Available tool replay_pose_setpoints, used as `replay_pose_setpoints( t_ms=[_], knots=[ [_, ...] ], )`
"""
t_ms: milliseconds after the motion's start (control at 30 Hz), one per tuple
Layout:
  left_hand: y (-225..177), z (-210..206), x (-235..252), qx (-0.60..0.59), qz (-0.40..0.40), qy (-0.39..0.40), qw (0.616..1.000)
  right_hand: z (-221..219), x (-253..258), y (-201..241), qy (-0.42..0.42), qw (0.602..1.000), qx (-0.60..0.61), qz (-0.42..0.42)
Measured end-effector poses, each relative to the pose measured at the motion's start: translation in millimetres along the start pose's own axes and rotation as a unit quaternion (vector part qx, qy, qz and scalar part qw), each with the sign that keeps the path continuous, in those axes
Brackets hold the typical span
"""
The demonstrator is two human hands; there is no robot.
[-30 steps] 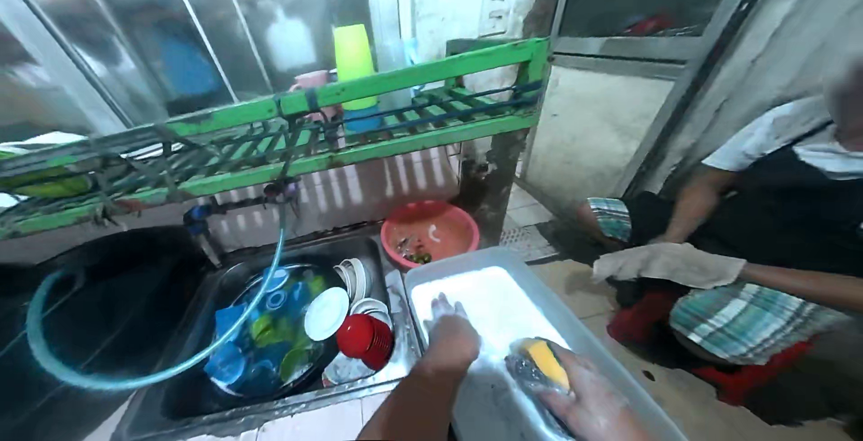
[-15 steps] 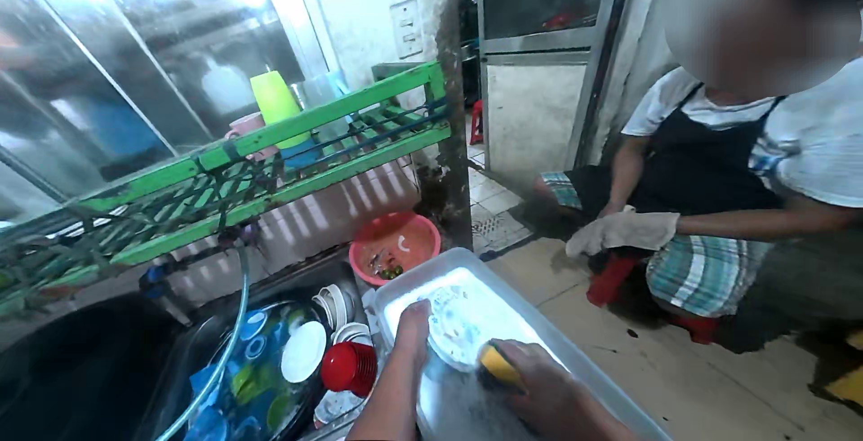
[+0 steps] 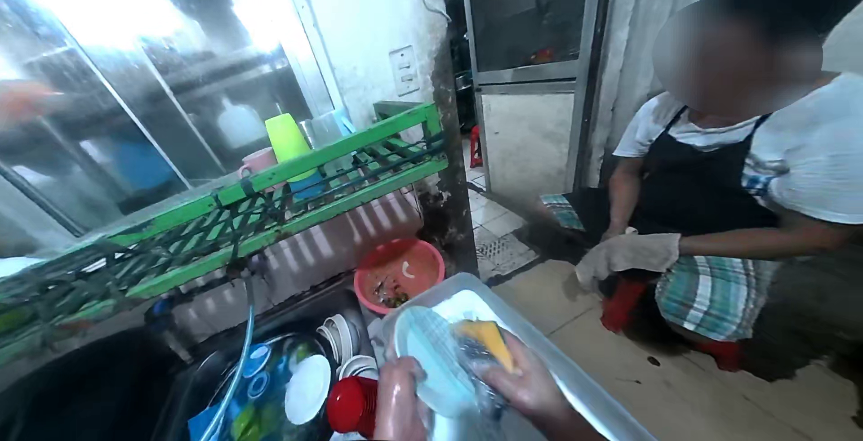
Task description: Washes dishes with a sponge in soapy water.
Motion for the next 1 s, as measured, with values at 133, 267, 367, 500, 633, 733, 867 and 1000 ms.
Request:
replay_pose_setpoints(
  t_ms=[133,267,367,500,633,733,867,1000],
  knots=[
    [21,-25,-25,0.080,0.014,0.088,0.993,-29,28,27,0.018,0.997,-0.075,0.021],
    [20,-25,-29,0.088,0.041,0.084,0.992,-31,44,16,0.009,0.991,-0.124,-0.049],
    [21,-12,-28,0.132,-0.004,0.078,0.988,-62,25,22,-0.047,0.986,-0.125,0.099],
    [32,-17,-24,-0.005,0.016,0.054,0.998,-36,44,7,-0.030,0.992,-0.120,-0.032],
    [26,-20,-9,-0.026,-0.026,-0.041,0.998,-58,27,15,-0.045,0.995,-0.078,-0.044],
    [8,2,5,-0.055,-0.082,-0.068,0.993,-73,17,14,-0.002,0.994,-0.112,0.006],
    [15,0,1,-0.097,-0.049,-0.078,0.991,-47,36,5,0.022,0.979,-0.194,-0.056],
    [36,-13,-7,-0.087,-0.053,-0.066,0.993,-68,26,14,-0.005,0.992,-0.127,0.026]
  ],
)
Point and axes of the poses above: each hand's wrist, its own x-axis towards the middle knuckle, its own z-axis out of the back of the hand, y = z × x, the point moved 4 cm from there along x, towards the middle knuckle, and after that the axes turned 13 degrees about y, right-handed, at the moved point
